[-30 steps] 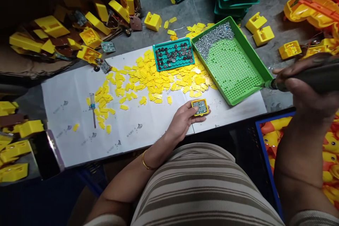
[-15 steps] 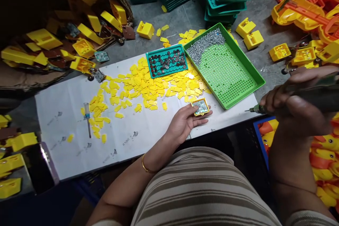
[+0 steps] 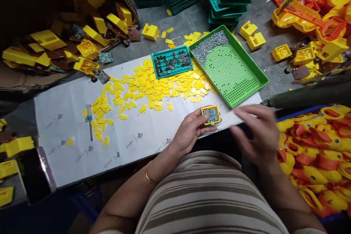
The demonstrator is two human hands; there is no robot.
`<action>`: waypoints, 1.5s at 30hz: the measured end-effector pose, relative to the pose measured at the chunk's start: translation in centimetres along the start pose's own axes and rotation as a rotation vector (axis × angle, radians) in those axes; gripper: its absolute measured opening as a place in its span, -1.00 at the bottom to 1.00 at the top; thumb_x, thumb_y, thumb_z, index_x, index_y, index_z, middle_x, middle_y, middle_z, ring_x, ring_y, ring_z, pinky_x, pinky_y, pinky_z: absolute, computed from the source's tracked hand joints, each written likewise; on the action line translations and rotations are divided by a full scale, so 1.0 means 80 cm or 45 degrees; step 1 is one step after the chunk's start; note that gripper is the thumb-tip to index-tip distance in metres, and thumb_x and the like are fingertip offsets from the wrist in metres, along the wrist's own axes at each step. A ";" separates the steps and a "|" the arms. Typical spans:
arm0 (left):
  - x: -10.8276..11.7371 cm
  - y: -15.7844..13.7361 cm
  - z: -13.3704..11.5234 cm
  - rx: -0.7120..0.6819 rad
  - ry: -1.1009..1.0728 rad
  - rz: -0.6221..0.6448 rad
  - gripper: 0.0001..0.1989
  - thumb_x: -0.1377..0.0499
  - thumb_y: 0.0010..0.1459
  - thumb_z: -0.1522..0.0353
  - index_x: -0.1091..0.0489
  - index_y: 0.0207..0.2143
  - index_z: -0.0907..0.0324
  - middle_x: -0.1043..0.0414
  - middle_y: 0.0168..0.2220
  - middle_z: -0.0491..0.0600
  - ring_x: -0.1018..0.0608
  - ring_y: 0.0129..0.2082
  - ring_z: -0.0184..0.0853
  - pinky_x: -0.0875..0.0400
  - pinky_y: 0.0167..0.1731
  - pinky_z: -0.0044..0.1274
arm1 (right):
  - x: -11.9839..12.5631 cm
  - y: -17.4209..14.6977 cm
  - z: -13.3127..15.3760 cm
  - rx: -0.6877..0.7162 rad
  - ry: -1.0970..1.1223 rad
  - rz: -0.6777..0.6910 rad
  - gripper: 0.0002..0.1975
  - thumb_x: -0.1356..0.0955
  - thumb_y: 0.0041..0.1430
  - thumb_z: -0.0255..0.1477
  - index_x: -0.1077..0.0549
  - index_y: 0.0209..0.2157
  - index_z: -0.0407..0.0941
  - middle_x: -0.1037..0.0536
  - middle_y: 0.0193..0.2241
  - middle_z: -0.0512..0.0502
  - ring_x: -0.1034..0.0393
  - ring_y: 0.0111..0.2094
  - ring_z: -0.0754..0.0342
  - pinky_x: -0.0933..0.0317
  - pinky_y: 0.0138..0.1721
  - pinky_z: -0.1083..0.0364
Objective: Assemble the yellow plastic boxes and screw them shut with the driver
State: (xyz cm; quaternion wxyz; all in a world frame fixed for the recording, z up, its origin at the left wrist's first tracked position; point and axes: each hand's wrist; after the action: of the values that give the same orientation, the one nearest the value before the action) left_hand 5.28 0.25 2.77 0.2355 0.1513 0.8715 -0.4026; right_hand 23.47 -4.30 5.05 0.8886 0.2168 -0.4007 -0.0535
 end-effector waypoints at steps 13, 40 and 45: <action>0.017 -0.015 0.016 -0.248 -0.096 -0.095 -0.68 -0.22 0.14 0.24 -0.48 -0.08 0.18 -0.48 -0.04 0.02 -0.51 -0.07 -0.28 -0.46 -0.04 -0.40 | -0.069 -0.002 0.003 0.210 -0.027 0.133 -0.66 -0.32 0.24 -0.53 -0.36 0.05 -0.09 -0.49 -0.08 -0.25 -0.36 -0.02 -0.11 -0.32 -0.01 -0.16; 0.016 -0.011 0.019 -0.125 -0.201 -0.109 -0.75 -0.15 0.20 0.30 -0.48 -0.11 0.20 -0.52 -0.09 0.05 -0.55 -0.13 -0.26 -0.44 -0.02 -0.31 | -0.076 -0.007 -0.005 0.271 -0.043 0.093 -0.90 -0.33 0.19 -0.55 -0.38 -0.24 -0.09 -0.52 -0.03 -0.24 -0.36 0.07 -0.13 -0.26 -0.01 -0.12; 0.020 -0.006 0.019 0.067 -0.469 -0.042 -0.76 -0.05 0.24 0.37 -0.48 -0.17 0.23 -0.53 -0.21 0.03 -0.55 -0.28 -0.35 -0.48 -0.11 -0.36 | -0.082 -0.011 -0.009 0.272 -0.016 0.121 -0.87 -0.32 0.20 -0.57 -0.35 -0.23 -0.09 -0.56 -0.10 -0.19 -0.40 0.01 -0.10 -0.28 -0.03 -0.11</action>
State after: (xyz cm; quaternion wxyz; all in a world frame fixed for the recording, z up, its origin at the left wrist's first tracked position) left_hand 4.16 -1.16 1.37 0.3803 0.0667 0.8052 -0.4500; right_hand 19.65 -3.08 -0.24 0.8594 0.2908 -0.4194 0.0304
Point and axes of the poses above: each hand's wrist, its own y-axis towards the middle knuckle, its own x-axis out of the back of the hand, z = x × y
